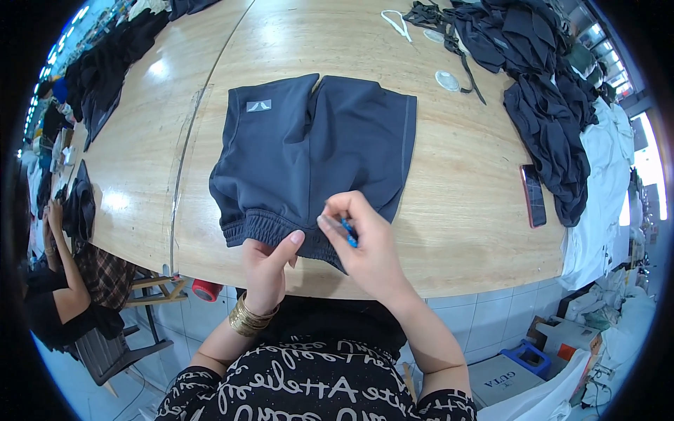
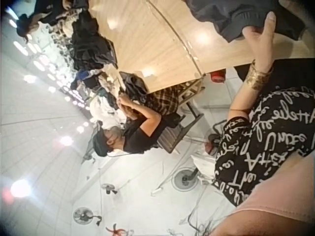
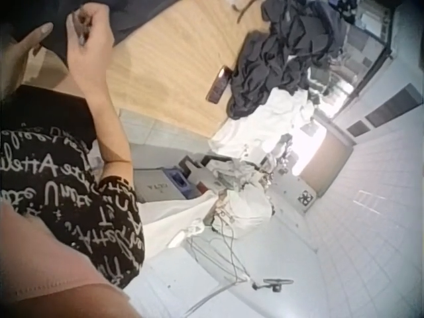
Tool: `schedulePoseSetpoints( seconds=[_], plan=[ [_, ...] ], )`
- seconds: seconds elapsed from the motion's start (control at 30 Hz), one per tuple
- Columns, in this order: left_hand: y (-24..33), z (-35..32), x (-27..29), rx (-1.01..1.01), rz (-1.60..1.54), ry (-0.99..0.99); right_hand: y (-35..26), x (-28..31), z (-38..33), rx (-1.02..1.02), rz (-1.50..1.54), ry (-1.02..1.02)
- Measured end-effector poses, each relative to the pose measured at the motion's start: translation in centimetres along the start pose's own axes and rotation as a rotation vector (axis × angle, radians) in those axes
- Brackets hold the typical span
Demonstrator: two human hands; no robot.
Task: Trim excess threads or fabric from a pair of gray shorts using small blue scissors.
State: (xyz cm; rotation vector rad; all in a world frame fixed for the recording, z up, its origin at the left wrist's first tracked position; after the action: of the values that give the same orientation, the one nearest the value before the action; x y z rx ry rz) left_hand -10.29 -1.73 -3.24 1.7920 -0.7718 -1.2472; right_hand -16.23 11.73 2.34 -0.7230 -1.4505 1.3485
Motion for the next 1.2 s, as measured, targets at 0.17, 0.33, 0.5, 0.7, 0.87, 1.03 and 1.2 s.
schedulePoseSetpoints(
  seconds=[0.17, 0.33, 0.5, 0.7, 0.87, 1.03, 1.2],
  plan=[
    [-1.0, -0.1, 0.1, 0.118, -0.105, 0.045, -1.1, 1.5, -1.2, 0.014, -0.241, 0.101],
    [-1.1, -0.2, -0.5, 0.117, -0.174, -0.007, -2.6, 1.4, -1.8, 0.181, -0.475, 0.12],
    [-1.4, -0.4, -1.0, 0.195, -0.249, 0.04, -3.8, 1.0, -2.1, 0.365, -0.666, 0.149],
    [-1.5, -0.6, -1.2, 0.218, -0.277, 0.017, -4.0, 0.9, -2.1, 0.381, -0.728, 0.149],
    [-1.4, -0.7, -1.2, 0.238, -0.3, 0.007, -4.2, 0.9, -2.1, 0.397, -0.706, 0.153],
    [-1.6, -0.7, -1.2, 0.265, -0.306, -0.004, -4.1, 0.7, -2.1, 0.402, -0.72, 0.147],
    [-1.6, -0.7, -1.2, 0.257, -0.311, -0.018, -4.2, 0.9, -2.1, 0.397, -0.71, 0.142]
  ],
)
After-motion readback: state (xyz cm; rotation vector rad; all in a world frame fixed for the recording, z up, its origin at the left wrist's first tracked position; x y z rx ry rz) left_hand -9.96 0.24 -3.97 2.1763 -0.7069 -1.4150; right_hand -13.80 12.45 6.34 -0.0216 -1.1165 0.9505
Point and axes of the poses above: each hand's wrist, its own z-axis towards the middle knuckle, its own x-axis out of the back of the hand, y = z × x, the point moved 9 cm from there along z, towards the middle knuckle, and after that the axes turned 2 degrees about -z, right-handed, at the moved point
